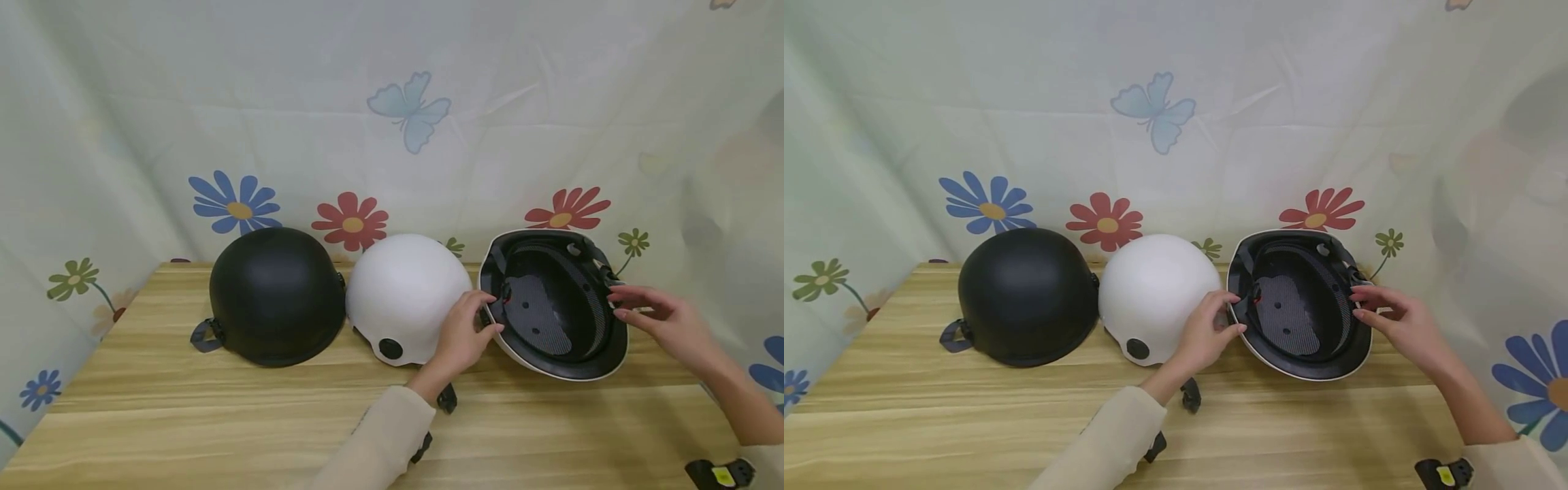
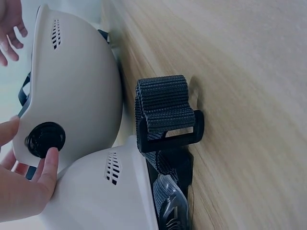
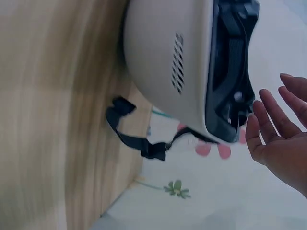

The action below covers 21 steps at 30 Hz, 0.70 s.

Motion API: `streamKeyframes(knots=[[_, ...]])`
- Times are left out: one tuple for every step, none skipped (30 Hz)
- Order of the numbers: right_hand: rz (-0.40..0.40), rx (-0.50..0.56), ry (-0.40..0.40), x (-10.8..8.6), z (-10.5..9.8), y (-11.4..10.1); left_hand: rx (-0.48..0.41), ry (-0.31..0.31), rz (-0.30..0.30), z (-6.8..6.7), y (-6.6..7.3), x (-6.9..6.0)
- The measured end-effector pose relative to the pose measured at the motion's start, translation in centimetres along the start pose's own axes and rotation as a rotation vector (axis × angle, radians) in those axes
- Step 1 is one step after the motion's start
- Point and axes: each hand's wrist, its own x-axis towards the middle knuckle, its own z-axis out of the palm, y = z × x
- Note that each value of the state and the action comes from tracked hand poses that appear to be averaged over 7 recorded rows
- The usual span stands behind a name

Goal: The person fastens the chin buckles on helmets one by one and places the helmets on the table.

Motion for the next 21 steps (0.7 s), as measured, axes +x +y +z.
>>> streamKeyframes(knots=[[0.015,-0.019,0.01,0.1,-0.4,0.1,0.002,0.0,0.0,0.0,0.0,0.0],[0.034,-0.043,0.02,0.3,-0.7,0.2,0.005,0.0,0.001,0.0,0.0,0.0],[0.05,-0.072,0.028,0.4,-1.0,0.3,0.007,0.002,0.004,0.0,-0.1,0.0],[0.069,-0.093,0.032,0.6,-1.3,0.3,0.008,0.003,0.008,0.0,-0.1,0.0],[0.092,-0.117,0.032,0.7,-1.6,0.4,0.01,0.004,0.013,0.0,-0.1,0.0],[0.113,-0.136,0.028,0.8,-1.8,0.5,0.014,0.007,0.019,0.0,-0.1,0.0],[0.129,-0.156,0.025,1.0,-1.9,0.6,0.016,0.009,0.024,0.0,-0.2,-0.1],[0.151,-0.177,0.022,1.1,-2.1,0.7,0.015,0.009,0.027,0.0,-0.2,-0.1],[0.169,-0.194,0.018,1.3,-2.1,0.7,0.012,0.008,0.028,0.0,-0.3,-0.1],[0.189,-0.206,0.012,1.5,-2.2,0.8,0.009,0.007,0.027,0.0,-0.3,-0.1],[0.209,-0.219,0.003,1.7,-2.2,0.9,0.006,0.005,0.027,0.0,-0.3,-0.1],[0.219,-0.223,-0.003,1.9,-2.2,1.0,0.002,0.003,0.026,0.0,-0.3,-0.1],[0.23,-0.229,-0.009,2.1,-2.2,1.0,-0.003,0.001,0.025,0.0,-0.4,-0.1],[0.241,-0.226,-0.017,2.2,-2.2,1.1,-0.005,0.0,0.024,0.0,-0.4,-0.2],[0.244,-0.223,-0.023,2.4,-2.1,1.2,-0.007,-0.001,0.025,0.0,-0.4,-0.2],[0.245,-0.215,-0.029,2.6,-2.1,1.2,-0.008,-0.002,0.026,0.0,-0.4,-0.2],[0.246,-0.207,-0.034,2.7,-2.1,1.3,-0.008,-0.003,0.028,-0.1,-0.3,-0.2],[0.245,-0.202,-0.037,2.8,-2.1,1.5,-0.005,-0.003,0.029,-0.1,-0.3,-0.2],[0.247,-0.196,-0.039,2.9,-2.2,1.6,-0.002,-0.003,0.031,-0.1,-0.3,-0.2],[0.25,-0.191,-0.04,3.0,-2.2,1.7,0.001,-0.003,0.033,-0.1,-0.3,-0.2],[0.253,-0.188,-0.04,3.1,-2.2,1.8,0.003,-0.003,0.034,-0.1,-0.3,-0.2]])
